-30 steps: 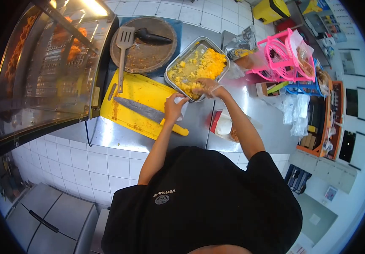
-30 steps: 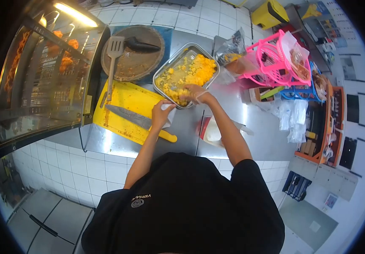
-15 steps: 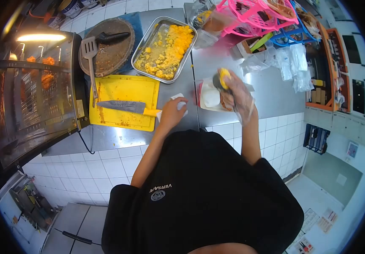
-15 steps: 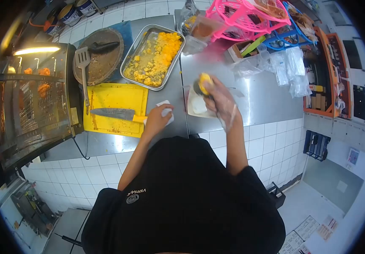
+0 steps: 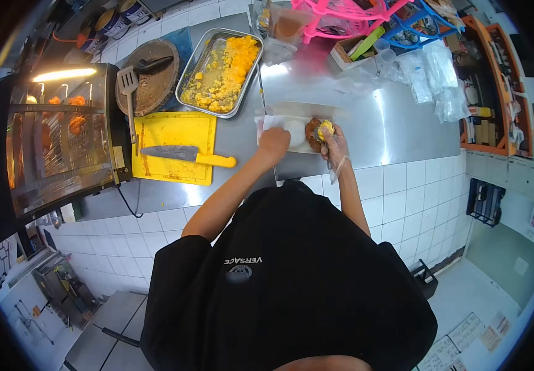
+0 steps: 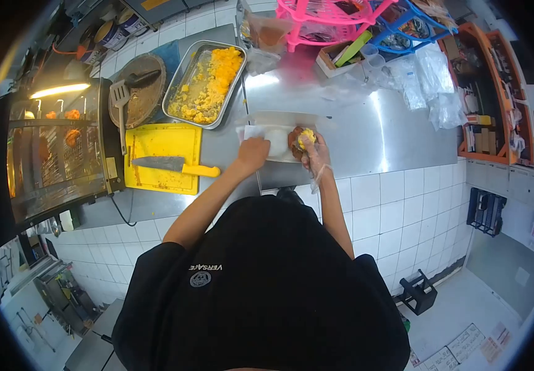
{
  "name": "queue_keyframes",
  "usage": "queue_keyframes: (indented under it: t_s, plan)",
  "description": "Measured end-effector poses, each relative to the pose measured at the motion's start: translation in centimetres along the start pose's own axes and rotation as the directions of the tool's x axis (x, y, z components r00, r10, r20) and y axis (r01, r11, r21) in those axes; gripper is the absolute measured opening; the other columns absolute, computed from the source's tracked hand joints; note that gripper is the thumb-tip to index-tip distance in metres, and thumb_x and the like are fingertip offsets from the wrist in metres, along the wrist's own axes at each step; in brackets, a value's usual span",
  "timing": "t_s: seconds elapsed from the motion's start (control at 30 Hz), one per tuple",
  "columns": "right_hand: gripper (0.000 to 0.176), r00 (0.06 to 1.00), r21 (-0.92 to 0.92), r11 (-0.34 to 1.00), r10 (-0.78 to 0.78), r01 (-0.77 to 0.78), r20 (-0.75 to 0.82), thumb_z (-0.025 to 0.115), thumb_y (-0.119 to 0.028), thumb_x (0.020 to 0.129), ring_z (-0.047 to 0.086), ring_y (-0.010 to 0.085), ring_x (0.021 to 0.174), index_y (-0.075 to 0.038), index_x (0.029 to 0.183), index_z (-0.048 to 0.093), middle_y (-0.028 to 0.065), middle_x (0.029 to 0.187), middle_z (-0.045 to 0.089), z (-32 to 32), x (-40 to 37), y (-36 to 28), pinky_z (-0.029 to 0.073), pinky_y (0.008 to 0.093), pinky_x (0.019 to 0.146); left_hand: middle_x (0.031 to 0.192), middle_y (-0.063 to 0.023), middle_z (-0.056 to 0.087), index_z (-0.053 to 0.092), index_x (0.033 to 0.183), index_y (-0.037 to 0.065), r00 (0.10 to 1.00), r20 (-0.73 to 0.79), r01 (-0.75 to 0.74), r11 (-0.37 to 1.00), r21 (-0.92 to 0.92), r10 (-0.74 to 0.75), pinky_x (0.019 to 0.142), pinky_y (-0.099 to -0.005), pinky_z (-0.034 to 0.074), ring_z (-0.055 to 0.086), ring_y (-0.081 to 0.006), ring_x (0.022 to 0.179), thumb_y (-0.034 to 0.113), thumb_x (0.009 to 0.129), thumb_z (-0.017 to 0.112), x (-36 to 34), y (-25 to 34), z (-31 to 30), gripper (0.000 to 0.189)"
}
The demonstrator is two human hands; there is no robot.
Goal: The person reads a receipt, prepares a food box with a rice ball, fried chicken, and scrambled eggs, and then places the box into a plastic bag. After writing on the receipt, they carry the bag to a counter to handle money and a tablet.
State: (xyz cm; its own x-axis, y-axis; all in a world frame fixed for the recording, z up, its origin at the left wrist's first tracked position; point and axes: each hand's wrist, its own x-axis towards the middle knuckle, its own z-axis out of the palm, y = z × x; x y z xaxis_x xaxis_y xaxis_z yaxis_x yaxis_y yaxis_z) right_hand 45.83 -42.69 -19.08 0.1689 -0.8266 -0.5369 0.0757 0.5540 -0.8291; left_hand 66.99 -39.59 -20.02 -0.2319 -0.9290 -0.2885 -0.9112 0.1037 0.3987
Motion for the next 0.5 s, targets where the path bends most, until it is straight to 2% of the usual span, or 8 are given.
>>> queue_keyframes:
  t_s: [0.13,0.23,0.33,0.37,0.4,0.43,0.47,0.5]
  plan:
    - [0.06,1.0,-0.014,1.0,0.012,-0.012,0.009,0.069,-0.041,0.09,0.043,0.0065,0.041,-0.01,0.134,0.042,0.0027,0.078,0.055,-0.4,0.1,-0.4,0.033,0.0218,0.035,0.107,-0.0185,0.067,0.067,0.097,0.002,0.988,-0.154,-0.012,0.999,-0.052,0.004,0.076,-0.0476,0.054,0.067,-0.0361,0.092,0.005,0.081,0.057,-1.7,-0.8,-0.6,0.019]
    - [0.063,0.997,-0.089,0.995,0.058,-0.052,0.057,0.071,-0.035,0.088,0.048,0.0083,0.047,-0.011,0.138,0.04,0.0049,0.084,0.057,0.1,0.1,-1.2,0.036,0.0231,0.038,0.113,-0.0211,0.064,0.064,0.113,0.005,0.975,-0.224,-0.026,0.991,-0.128,-0.003,0.081,-0.0488,0.053,0.066,-0.038,0.096,0.005,0.082,0.059,-3.4,-0.6,-2.3,0.032]
    - [0.068,0.989,-0.054,0.996,-0.063,0.071,0.136,0.074,-0.025,0.086,0.051,0.0093,0.049,-0.011,0.141,0.037,0.0075,0.09,0.059,1.9,0.4,0.3,0.041,0.0242,0.039,0.116,-0.0225,0.065,0.062,0.124,0.011,0.965,-0.237,0.016,0.93,-0.366,-0.11,0.086,-0.0451,0.051,0.063,-0.0387,0.104,0.012,0.085,0.066,-7.3,-0.8,-5.5,0.04]
    - [0.066,0.993,-0.351,0.934,-0.032,0.071,0.117,0.07,-0.013,0.084,0.063,0.0181,0.068,-0.01,0.142,0.039,0.0125,0.103,0.061,3.1,-0.4,-0.7,0.051,0.0321,0.054,0.111,-0.0222,0.066,0.062,0.124,0.01,0.923,-0.314,0.057,0.888,-0.457,-0.221,0.083,-0.0432,0.052,0.065,-0.0368,0.1,0.011,0.086,0.065,-9.0,-1.1,-6.3,0.039]
    - [0.066,0.992,-0.354,0.933,-0.027,0.068,0.12,0.07,-0.013,0.084,0.063,0.0181,0.068,-0.01,0.142,0.039,0.0125,0.103,0.061,4.2,-0.2,0.5,0.051,0.0321,0.054,0.106,-0.0219,0.067,0.062,0.125,0.01,0.863,-0.378,0.085,0.834,-0.545,-0.335,0.081,-0.0414,0.052,0.067,-0.0349,0.095,0.01,0.087,0.064,-10.6,-1.6,-6.8,0.038]
    - [0.062,0.889,-0.597,0.677,-0.432,0.431,0.151,0.066,-0.009,0.084,0.064,0.0231,0.08,-0.01,0.141,0.042,0.0144,0.113,0.06,5.5,0.1,2.1,0.053,0.0356,0.065,0.106,-0.0219,0.067,0.062,0.125,0.01,0.861,-0.378,0.088,0.831,-0.549,-0.341,0.081,-0.0414,0.052,0.067,-0.0349,0.095,0.01,0.087,0.064,-12.0,-2.2,-7.0,0.038]
    - [0.059,0.622,-0.747,0.232,-0.727,0.623,0.292,0.062,-0.005,0.084,0.064,0.0281,0.093,-0.01,0.139,0.044,0.0163,0.124,0.059,6.5,0.3,3.1,0.054,0.039,0.077,0.105,-0.022,0.068,0.062,0.125,0.009,0.818,-0.372,0.109,0.753,-0.649,-0.439,0.081,-0.0394,0.052,0.067,-0.033,0.095,0.01,0.088,0.064,-13.3,-2.9,-7.2,0.038]
    - [0.057,0.757,-0.787,0.268,-0.555,0.556,0.346,0.056,0.001,0.081,0.058,0.0357,0.106,-0.01,0.137,0.048,0.0156,0.137,0.052,7.4,-0.6,2.9,0.047,0.0428,0.093,0.104,-0.0222,0.068,0.062,0.125,0.009,0.771,-0.351,0.119,0.661,-0.741,-0.532,0.082,-0.0374,0.051,0.067,-0.0311,0.095,0.01,0.088,0.064,-14.3,-3.4,-7.4,0.037]
